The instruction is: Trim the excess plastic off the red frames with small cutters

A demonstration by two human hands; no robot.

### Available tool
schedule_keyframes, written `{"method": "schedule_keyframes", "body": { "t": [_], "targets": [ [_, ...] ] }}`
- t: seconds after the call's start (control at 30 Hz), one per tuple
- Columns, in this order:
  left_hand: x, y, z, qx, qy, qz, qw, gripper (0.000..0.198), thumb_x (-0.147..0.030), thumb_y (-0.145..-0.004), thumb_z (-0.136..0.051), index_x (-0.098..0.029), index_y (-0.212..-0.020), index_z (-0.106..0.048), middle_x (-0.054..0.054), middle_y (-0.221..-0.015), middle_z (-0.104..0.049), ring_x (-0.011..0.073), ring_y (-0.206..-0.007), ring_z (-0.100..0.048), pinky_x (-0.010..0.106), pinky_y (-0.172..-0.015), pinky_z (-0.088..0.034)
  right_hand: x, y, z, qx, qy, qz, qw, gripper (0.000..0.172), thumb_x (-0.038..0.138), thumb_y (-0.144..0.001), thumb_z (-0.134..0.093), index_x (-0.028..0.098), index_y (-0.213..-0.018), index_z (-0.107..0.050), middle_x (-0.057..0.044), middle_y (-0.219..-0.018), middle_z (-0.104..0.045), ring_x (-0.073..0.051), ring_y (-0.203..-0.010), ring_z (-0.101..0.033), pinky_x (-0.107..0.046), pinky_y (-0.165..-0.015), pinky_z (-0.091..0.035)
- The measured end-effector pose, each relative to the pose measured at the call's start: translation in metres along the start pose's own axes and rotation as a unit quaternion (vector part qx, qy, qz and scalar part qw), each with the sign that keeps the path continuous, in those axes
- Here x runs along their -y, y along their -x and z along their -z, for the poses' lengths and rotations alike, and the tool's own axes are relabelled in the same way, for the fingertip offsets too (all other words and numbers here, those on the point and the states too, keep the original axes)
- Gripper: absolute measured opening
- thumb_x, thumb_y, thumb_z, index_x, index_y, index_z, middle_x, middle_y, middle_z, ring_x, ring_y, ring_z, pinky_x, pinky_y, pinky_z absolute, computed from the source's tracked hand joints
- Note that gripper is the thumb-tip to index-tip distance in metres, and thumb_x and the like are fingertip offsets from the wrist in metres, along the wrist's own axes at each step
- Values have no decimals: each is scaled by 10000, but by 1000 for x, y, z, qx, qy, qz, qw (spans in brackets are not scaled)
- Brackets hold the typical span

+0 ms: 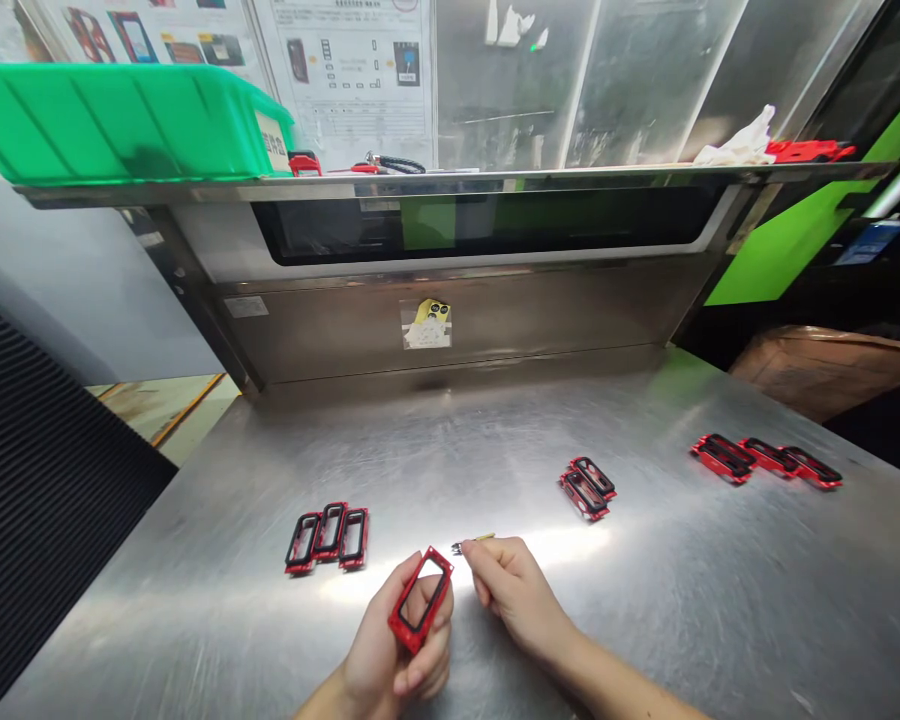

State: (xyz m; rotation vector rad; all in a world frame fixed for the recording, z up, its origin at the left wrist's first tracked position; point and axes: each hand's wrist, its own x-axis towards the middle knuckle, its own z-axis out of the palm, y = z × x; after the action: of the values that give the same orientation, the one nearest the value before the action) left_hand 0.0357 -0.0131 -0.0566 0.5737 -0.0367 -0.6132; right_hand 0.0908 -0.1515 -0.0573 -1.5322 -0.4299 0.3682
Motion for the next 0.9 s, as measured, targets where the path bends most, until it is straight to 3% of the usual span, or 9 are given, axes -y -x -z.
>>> {"method": "schedule_keyframes", "body": {
  "t": [0.13,0.3,0.5,0.67,0.8,0.9],
  "targets": [
    [1,-1,1,-2,-4,1,1000,433,-530,-848,-476,-153,-635,-487,-74,-307,-328,35,-235,-140,150,-309,-160,1,1,1,-20,-2,-9,1000,542,576,-782,-532,181,-459,-349,42,-441,-297,-91,-453,-249,-217,-467,-228],
    [0,-1,0,-9,-9,2,1000,433,-538,-840,-489,-155,-636,-492,-75,-308,-341,36,-229,-144,150,-307,-177,1,1,2,-27,-9,-16,999,510,544,-805,-498,187,-485,-326,53,-451,-269,-87,-450,-224,-217,-459,-225],
    [1,-2,4,-30,-12,14,999,448,-577,-779,-558,-164,-616,-494,-73,-286,-353,39,-221,-160,150,-299,-172,4,4,-2,35,-1,3,999,621,662,-778,-532,182,-479,-277,50,-468,-253,-82,-471,-227,-217,-458,-199],
    [3,-3,6,-101,-35,41,993,480,-617,-694,-612,-166,-587,-489,-70,-259,-344,41,-221,-170,154,-295,-139,-2,11,-11,106,-2,-33,994,641,673,-728,-608,173,-481,-290,52,-469,-286,-69,-460,-239,-205,-439,-173],
    [3,-3,3,-173,-86,39,980,546,-682,-634,-603,-147,-586,-505,-79,-263,-319,33,-232,-174,155,-303,-85,-7,13,-14,100,11,-37,994,641,640,-695,-675,172,-485,-291,44,-475,-345,-68,-449,-305,-194,-436,-207],
    [5,-4,1,-210,-153,16,965,629,-779,-598,-553,-156,-565,-473,-68,-274,-346,27,-231,-205,155,-301,-70,-5,9,-9,88,12,-28,996,640,686,-760,-579,173,-491,-307,42,-464,-333,-79,-452,-328,-197,-451,-240]
  ]
}}
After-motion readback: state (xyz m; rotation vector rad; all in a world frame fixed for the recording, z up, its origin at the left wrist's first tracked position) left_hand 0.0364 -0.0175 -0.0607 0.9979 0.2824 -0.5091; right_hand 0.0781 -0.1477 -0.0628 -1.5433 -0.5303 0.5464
